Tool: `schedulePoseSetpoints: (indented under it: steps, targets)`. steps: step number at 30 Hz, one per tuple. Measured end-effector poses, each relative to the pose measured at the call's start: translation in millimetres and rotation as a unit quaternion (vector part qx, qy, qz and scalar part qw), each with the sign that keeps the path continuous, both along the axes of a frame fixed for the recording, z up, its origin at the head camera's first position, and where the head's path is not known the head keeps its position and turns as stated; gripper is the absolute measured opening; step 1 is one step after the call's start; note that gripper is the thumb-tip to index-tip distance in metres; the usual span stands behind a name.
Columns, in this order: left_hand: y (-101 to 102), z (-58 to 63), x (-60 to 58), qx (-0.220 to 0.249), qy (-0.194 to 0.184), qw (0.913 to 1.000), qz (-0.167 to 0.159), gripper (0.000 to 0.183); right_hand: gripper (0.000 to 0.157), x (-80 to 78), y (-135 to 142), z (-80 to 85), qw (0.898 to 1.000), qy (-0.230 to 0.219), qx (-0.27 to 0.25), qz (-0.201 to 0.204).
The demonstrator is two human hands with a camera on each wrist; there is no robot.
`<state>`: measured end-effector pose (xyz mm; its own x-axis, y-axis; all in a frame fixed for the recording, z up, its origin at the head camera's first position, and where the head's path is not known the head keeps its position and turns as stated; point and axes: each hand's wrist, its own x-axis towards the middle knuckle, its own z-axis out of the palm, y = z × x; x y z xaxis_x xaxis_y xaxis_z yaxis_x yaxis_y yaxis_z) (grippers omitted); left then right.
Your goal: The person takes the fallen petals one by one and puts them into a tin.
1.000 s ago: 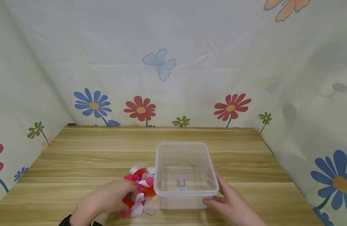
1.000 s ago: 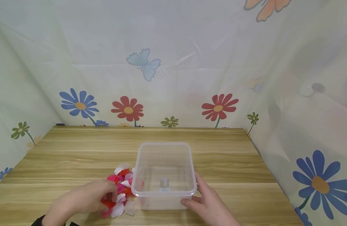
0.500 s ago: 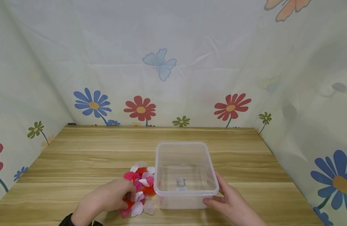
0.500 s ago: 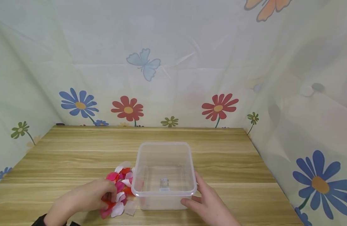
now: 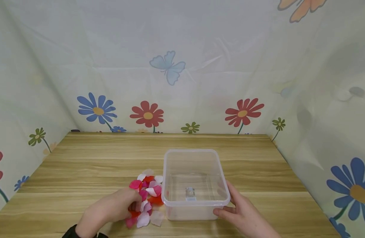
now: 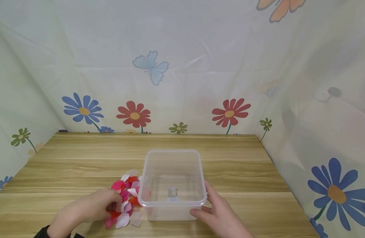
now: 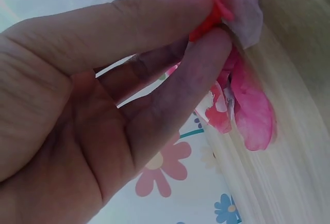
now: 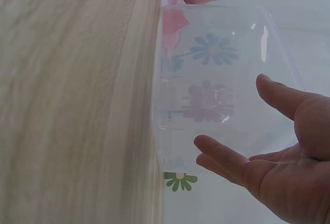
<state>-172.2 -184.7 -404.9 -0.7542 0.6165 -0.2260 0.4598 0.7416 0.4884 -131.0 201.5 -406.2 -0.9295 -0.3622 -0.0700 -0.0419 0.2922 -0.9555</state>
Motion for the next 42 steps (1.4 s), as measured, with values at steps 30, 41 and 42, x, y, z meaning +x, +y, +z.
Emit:
schedulePoseSetpoints:
  steps: [30, 41, 42]
  targets:
    - [-4.1, 29.3, -4.1, 0.067, 0.068, 0.9951, -0.023, 0.017, 0.091, 0.4, -0.5, 1.4, 1.0, -0.011, -0.004, 0.0]
    - [7.3, 37.9, -4.0, 0.139, 0.184, 0.9729, 0.015, 0.021, 0.09, -0.4, -0.1, 1.6, 1.0, -0.002, -0.003, 0.004]
    - [9.1, 38.2, -3.9, 0.153, 0.203, 0.967, 0.02, 0.022, 0.091, -0.4, 0.1, 1.3, 1.0, 0.0, 0.0, 0.003]
